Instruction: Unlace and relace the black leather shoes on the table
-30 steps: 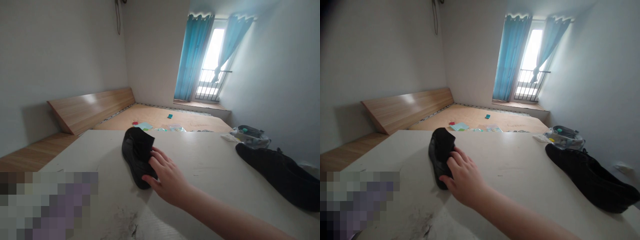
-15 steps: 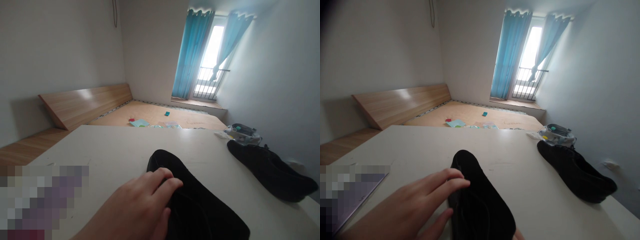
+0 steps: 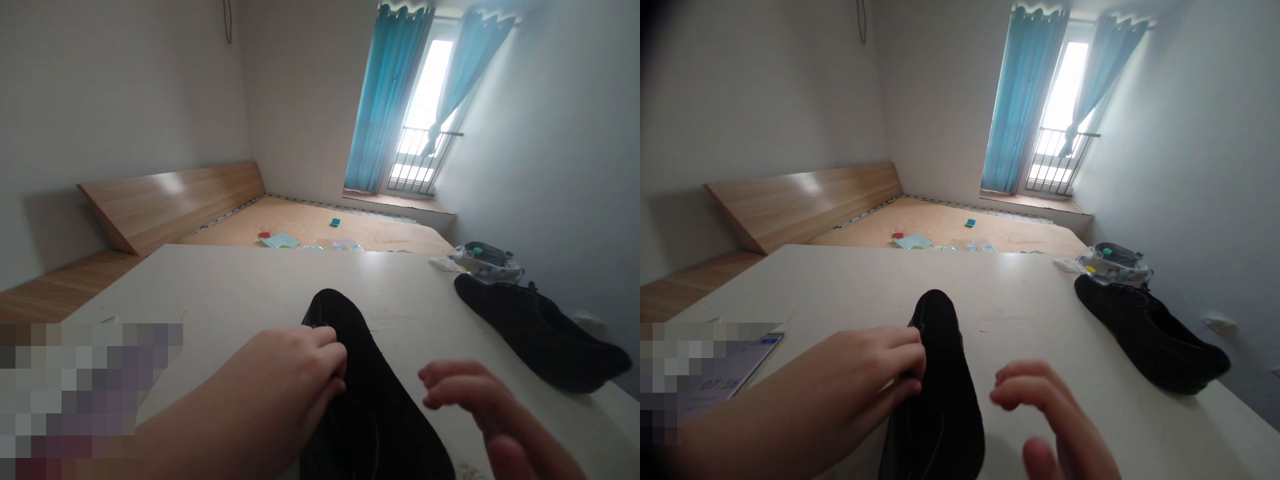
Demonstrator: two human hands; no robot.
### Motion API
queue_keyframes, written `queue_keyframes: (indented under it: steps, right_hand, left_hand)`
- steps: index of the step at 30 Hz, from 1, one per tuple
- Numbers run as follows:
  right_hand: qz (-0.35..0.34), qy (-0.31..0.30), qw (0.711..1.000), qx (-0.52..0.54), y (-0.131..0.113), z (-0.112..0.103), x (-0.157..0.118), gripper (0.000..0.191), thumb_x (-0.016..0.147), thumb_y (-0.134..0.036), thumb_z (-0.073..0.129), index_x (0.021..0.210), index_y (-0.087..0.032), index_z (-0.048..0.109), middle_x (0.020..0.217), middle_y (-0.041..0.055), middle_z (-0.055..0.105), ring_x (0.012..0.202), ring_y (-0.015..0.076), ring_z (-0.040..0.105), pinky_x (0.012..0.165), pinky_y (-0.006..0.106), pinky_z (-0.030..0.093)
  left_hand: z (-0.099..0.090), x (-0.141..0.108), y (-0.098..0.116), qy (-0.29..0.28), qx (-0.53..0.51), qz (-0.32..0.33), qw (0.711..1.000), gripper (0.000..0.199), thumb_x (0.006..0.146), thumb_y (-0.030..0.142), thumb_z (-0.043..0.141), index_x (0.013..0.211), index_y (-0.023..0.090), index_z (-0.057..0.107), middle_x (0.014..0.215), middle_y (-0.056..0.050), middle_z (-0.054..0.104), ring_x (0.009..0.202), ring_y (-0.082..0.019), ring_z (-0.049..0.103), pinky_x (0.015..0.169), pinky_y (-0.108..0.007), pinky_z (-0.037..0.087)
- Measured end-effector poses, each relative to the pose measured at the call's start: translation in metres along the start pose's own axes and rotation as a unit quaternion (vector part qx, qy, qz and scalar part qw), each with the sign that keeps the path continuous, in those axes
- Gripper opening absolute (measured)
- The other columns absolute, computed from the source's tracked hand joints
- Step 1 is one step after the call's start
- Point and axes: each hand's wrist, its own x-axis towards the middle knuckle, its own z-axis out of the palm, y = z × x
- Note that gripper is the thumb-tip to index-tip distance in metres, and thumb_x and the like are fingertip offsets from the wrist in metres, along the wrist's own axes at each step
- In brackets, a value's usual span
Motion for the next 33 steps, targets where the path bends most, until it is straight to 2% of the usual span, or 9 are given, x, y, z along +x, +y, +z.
queue_keyframes:
  steps: [3, 8, 11, 14, 17, 20, 25, 30, 33]
  right_hand:
    - [0.053, 0.047, 0.997, 0.01, -0.007, -0.003, 0.027, 0.036, 0.103, -0.043, 0.032, 0.122, -0.032, 0.06, 0.125, 0.0058, 0.059, 0.119, 0.0224, 0.056, 0.093, 0.029, 0.053]
    - [0.045, -0.242, 0.967, -0.067, -0.022, 0.019, 0.08, 0.075, 0.083, -0.06, 0.064, 0.148, -0.032, 0.039, 0.156, 0.0077, 0.033, 0.145, 0.0355, 0.022, 0.114, 0.056, 0.03]
    - [0.041, -0.321, 0.942, -0.084, -0.032, 0.037, 0.1, 0.08, 0.071, -0.051, 0.079, 0.141, -0.026, 0.05, 0.152, 0.0105, 0.037, 0.143, 0.0382, 0.022, 0.115, 0.059, 0.025]
    - [0.037, -0.317, 0.948, 0.02, -0.035, 0.048, 0.108, 0.043, 0.084, -0.033, 0.067, 0.126, -0.025, 0.062, 0.134, 0.0078, 0.056, 0.13, 0.0285, 0.045, 0.11, 0.048, 0.038]
    - [0.065, -0.25, 0.951, 0.173, -0.024, 0.053, 0.108, 0.021, 0.092, -0.036, 0.057, 0.103, -0.023, 0.07, 0.111, 0.0049, 0.067, 0.105, 0.0209, 0.06, 0.092, 0.036, 0.049]
    - [0.12, -0.168, 0.943, 0.26, -0.008, 0.054, 0.107, 0.031, 0.094, -0.045, 0.057, 0.079, -0.021, 0.07, 0.085, 0.0023, 0.069, 0.086, 0.0181, 0.063, 0.084, 0.033, 0.05]
    - [0.132, -0.057, 0.915, 0.376, -0.001, 0.052, 0.106, 0.027, 0.098, -0.039, 0.053, 0.09, -0.024, 0.074, 0.089, 0.0016, 0.073, 0.095, 0.0182, 0.064, 0.095, 0.032, 0.045]
    - [0.137, -0.151, 0.876, 0.438, -0.021, 0.05, 0.092, 0.03, 0.096, -0.043, 0.057, 0.123, -0.032, 0.06, 0.11, 0.0011, 0.066, 0.073, 0.0111, 0.062, 0.072, 0.027, 0.049]
    - [0.18, -0.246, 0.872, 0.383, -0.029, 0.049, 0.084, 0.046, 0.089, -0.033, 0.07, 0.131, -0.032, 0.05, 0.089, -0.0023, 0.065, 0.064, 0.007, 0.053, 0.06, 0.02, 0.041]
  left_hand:
    - [-0.007, -0.001, -0.003, 0.103, -0.13, -0.025, 0.986, 0.015, 0.095, 0.028, 0.049, 0.087, 0.024, 0.062, 0.08, 0.003, 0.066, 0.071, -0.016, 0.06, 0.06, -0.027, 0.042]
    - [-0.019, -0.006, 0.0, 0.181, -0.365, -0.002, 0.913, 0.017, 0.095, 0.033, 0.053, 0.083, 0.025, 0.063, 0.077, 0.006, 0.064, 0.075, -0.011, 0.059, 0.067, -0.021, 0.047]
    - [-0.02, -0.011, 0.006, 0.181, -0.442, 0.051, 0.877, 0.015, 0.095, 0.027, 0.054, 0.084, 0.025, 0.063, 0.084, 0.007, 0.067, 0.083, -0.009, 0.062, 0.075, -0.018, 0.05]
    - [-0.016, -0.014, 0.008, 0.171, -0.436, 0.076, 0.88, 0.009, 0.094, 0.022, 0.055, 0.088, 0.026, 0.061, 0.105, 0.007, 0.069, 0.102, -0.012, 0.063, 0.087, -0.021, 0.05]
    - [-0.012, -0.014, 0.005, 0.203, -0.338, 0.079, 0.916, 0.01, 0.092, 0.019, 0.057, 0.09, 0.028, 0.059, 0.113, 0.008, 0.066, 0.112, -0.012, 0.059, 0.095, -0.023, 0.047]
    - [-0.01, -0.01, 0.001, 0.246, -0.219, 0.079, 0.941, 0.01, 0.093, 0.019, 0.054, 0.092, 0.028, 0.059, 0.118, 0.006, 0.063, 0.115, -0.013, 0.056, 0.1, -0.025, 0.044]
    - [-0.01, -0.005, -0.003, 0.297, -0.136, 0.034, 0.945, 0.011, 0.093, 0.022, 0.054, 0.092, 0.03, 0.063, 0.101, 0.003, 0.062, 0.094, -0.015, 0.059, 0.082, -0.027, 0.05]
    - [-0.008, -0.005, -0.003, 0.31, -0.149, 0.007, 0.939, 0.013, 0.089, 0.019, 0.06, 0.087, 0.03, 0.065, 0.078, 0.008, 0.063, 0.072, -0.012, 0.058, 0.071, -0.024, 0.05]
    - [-0.005, -0.006, -0.002, 0.33, -0.16, 0.035, 0.93, 0.017, 0.087, 0.016, 0.062, 0.089, 0.032, 0.065, 0.083, 0.009, 0.065, 0.077, -0.01, 0.061, 0.072, -0.02, 0.05]
